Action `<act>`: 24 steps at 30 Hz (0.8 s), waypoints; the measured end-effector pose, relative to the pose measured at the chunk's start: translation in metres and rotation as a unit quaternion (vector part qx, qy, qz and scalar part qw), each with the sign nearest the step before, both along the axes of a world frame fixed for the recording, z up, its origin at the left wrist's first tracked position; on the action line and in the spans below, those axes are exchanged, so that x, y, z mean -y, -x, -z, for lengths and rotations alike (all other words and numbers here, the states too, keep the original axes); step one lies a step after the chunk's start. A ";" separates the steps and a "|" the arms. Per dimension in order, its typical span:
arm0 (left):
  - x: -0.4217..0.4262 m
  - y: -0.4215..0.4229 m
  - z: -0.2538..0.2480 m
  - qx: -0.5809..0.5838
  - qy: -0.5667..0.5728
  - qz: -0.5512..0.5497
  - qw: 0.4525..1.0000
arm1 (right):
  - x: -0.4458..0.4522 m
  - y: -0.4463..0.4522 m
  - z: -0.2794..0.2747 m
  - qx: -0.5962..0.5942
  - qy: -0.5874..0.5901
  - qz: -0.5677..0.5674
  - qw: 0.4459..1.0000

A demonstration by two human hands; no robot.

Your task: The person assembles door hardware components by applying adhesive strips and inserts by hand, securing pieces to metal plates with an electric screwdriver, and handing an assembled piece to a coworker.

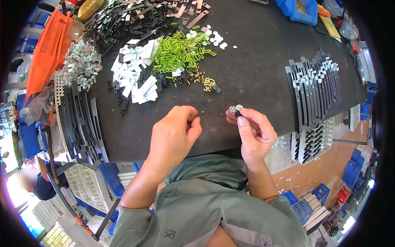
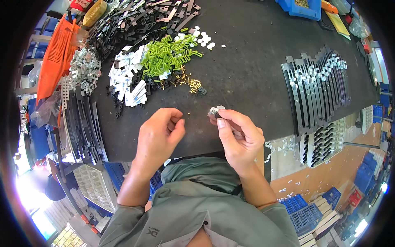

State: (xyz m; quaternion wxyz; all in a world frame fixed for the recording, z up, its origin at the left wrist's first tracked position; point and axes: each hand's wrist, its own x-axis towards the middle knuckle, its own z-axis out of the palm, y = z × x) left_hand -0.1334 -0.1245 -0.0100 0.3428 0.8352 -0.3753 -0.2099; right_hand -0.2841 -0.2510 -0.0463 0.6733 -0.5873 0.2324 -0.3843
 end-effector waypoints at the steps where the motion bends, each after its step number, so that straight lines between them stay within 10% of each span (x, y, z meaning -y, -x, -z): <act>1: 0.003 0.002 0.006 0.027 0.014 -0.001 1.000 | -0.001 -0.001 -0.002 0.008 -0.037 0.005 0.999; 7: 0.020 -0.003 0.017 0.181 0.009 0.079 0.980 | -0.005 -0.005 -0.012 0.009 -0.181 0.002 0.983; 13: 0.035 0.017 0.009 0.074 0.228 0.039 0.970 | -0.006 -0.011 -0.024 0.055 -0.406 -0.052 0.911; 24: 0.028 0.007 0.004 0.099 0.305 0.043 0.946 | -0.014 -0.012 -0.026 0.023 -0.342 -0.077 0.936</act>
